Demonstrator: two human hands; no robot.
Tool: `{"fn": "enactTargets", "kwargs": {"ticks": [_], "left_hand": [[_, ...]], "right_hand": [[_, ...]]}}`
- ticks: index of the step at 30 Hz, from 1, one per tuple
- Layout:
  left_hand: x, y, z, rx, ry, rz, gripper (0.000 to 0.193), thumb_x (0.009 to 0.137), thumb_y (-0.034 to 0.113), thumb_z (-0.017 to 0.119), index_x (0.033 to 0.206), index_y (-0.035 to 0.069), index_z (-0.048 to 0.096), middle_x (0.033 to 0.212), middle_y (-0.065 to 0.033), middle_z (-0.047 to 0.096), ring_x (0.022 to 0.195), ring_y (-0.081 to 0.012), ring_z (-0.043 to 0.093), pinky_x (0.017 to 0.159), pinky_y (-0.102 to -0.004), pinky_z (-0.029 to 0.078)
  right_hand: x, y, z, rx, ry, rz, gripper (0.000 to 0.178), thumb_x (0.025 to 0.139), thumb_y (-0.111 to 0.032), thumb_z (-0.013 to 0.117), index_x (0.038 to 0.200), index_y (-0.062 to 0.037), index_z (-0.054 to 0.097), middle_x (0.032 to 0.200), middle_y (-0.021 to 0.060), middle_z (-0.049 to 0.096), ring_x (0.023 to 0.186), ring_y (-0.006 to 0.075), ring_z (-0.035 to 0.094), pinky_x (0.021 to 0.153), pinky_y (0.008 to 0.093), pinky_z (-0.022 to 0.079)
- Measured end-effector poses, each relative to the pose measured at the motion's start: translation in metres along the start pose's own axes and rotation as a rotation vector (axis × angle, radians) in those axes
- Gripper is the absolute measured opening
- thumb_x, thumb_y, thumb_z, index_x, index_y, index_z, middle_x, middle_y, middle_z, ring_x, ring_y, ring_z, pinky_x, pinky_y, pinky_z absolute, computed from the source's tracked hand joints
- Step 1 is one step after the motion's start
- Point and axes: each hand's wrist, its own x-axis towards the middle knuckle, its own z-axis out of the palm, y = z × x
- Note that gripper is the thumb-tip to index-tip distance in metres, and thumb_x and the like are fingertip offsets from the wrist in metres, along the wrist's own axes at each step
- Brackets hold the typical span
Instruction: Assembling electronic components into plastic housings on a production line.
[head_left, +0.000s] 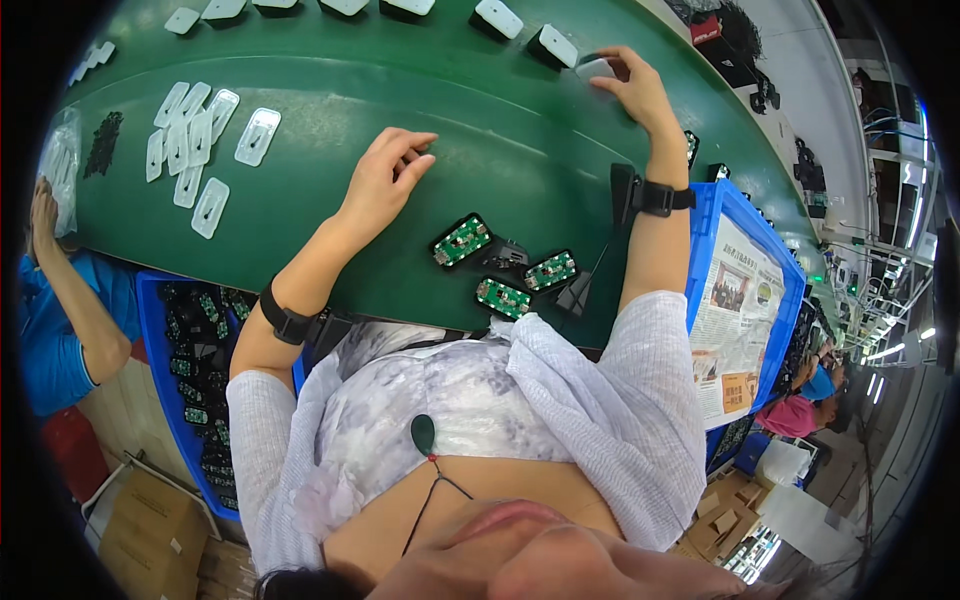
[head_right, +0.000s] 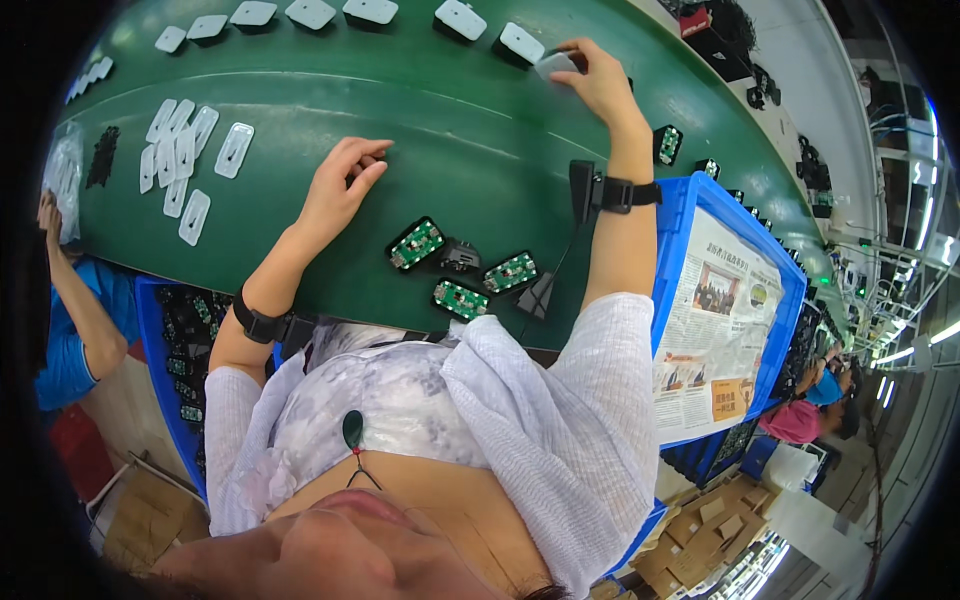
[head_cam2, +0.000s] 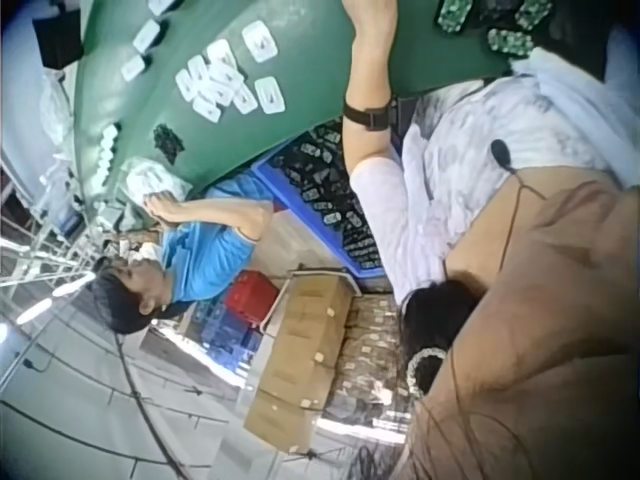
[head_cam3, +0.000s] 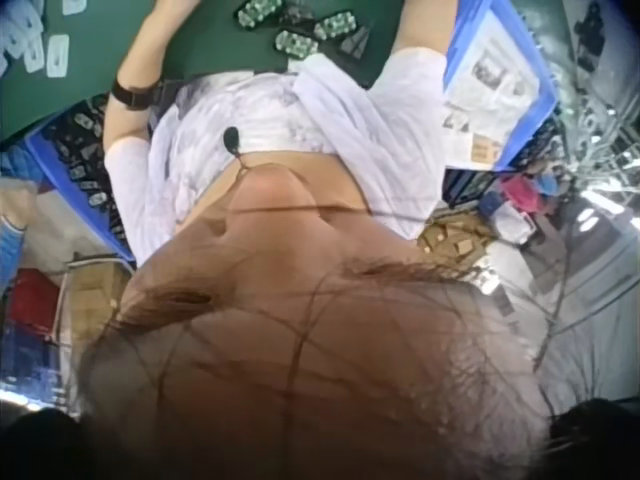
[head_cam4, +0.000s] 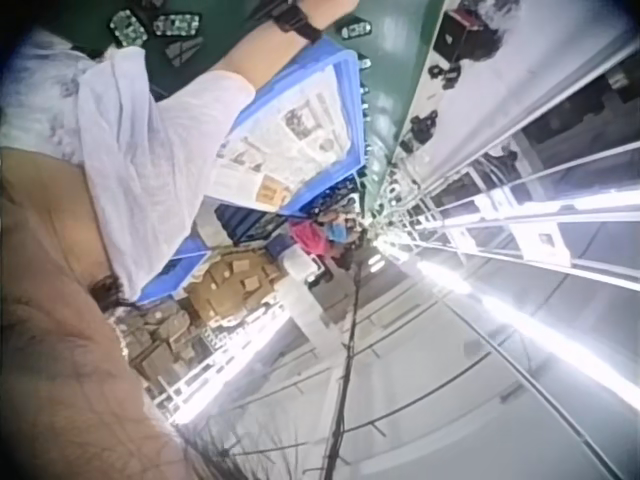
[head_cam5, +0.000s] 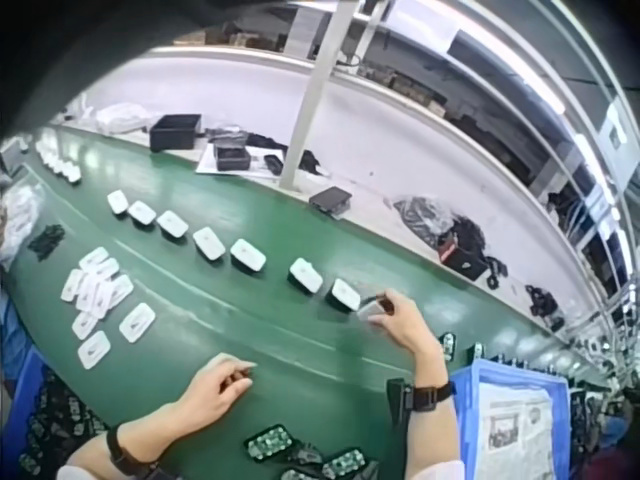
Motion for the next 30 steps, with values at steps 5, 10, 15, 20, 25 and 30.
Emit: {"fn": "enactTargets", "kwargs": {"ticks": [5,10,15,20,25,30], "left_hand": [[-0.006,-0.001,0.002,0.097,0.000,0.085,0.025,0.085,0.002,0.063,0.110,0.004,0.064,0.101,-0.0080,0.056,0.080,-0.0161,0.057,0.068,-0.0262,0.048],[-0.009,0.002,0.003,0.128,-0.004,0.085,0.025,0.084,0.001,0.064,0.110,0.004,0.063,0.103,-0.0079,0.055,0.082,-0.0173,0.057,0.068,-0.0270,0.048],[-0.011,0.005,0.004,0.156,-0.001,0.086,0.026,0.084,0.001,0.064,0.110,0.004,0.063,0.106,-0.0086,0.055,0.087,-0.0197,0.057,0.069,-0.0279,0.049],[-0.019,0.006,0.005,0.277,0.025,0.180,0.026,0.083,0.002,0.064,0.109,0.003,0.062,0.110,-0.0107,0.054,0.098,-0.0262,0.054,0.079,-0.0341,0.049],[-0.025,0.009,0.007,0.340,0.027,0.210,0.026,0.081,0.002,0.065,0.108,0.003,0.062,0.115,-0.0119,0.054,0.104,-0.0298,0.052,0.089,-0.0385,0.046],[-0.032,0.007,0.002,0.319,-0.006,0.236,0.028,0.082,0.003,0.064,0.109,0.003,0.061,0.120,-0.0125,0.053,0.109,-0.0310,0.051,0.090,-0.0385,0.046]], "right_hand": [[0.023,0.041,-0.005,0.008,-0.213,0.004,0.039,0.074,-0.003,0.072,0.111,-0.0090,0.068,0.099,0.0112,0.069,0.093,0.0204,0.064,0.083,0.0321,0.050],[0.041,0.062,-0.008,-0.071,-0.208,0.023,0.039,0.075,-0.002,0.070,0.113,-0.0101,0.068,0.100,0.0103,0.069,0.092,0.0201,0.063,0.084,0.0310,0.050],[0.038,0.067,-0.006,-0.320,0.080,0.041,0.035,0.080,-0.020,0.070,0.114,-0.0162,0.068,0.114,0.0107,0.065,0.105,0.0240,0.060,0.088,0.0360,0.049],[0.030,0.066,-0.010,-0.729,0.191,0.442,0.057,0.073,-0.051,0.071,0.121,-0.0222,0.063,0.123,0.0116,0.060,0.114,0.0300,0.057,0.093,0.0410,0.047],[0.027,0.071,-0.017,-0.558,0.181,0.464,0.058,0.075,-0.046,0.069,0.123,-0.0148,0.062,0.118,0.0146,0.062,0.108,0.0333,0.060,0.091,0.0416,0.048],[0.025,0.024,-0.020,-0.269,0.474,0.071,0.053,0.076,-0.034,0.070,0.121,-0.0071,0.063,0.104,0.0169,0.062,0.096,0.0294,0.062,0.084,0.0383,0.049]]}}
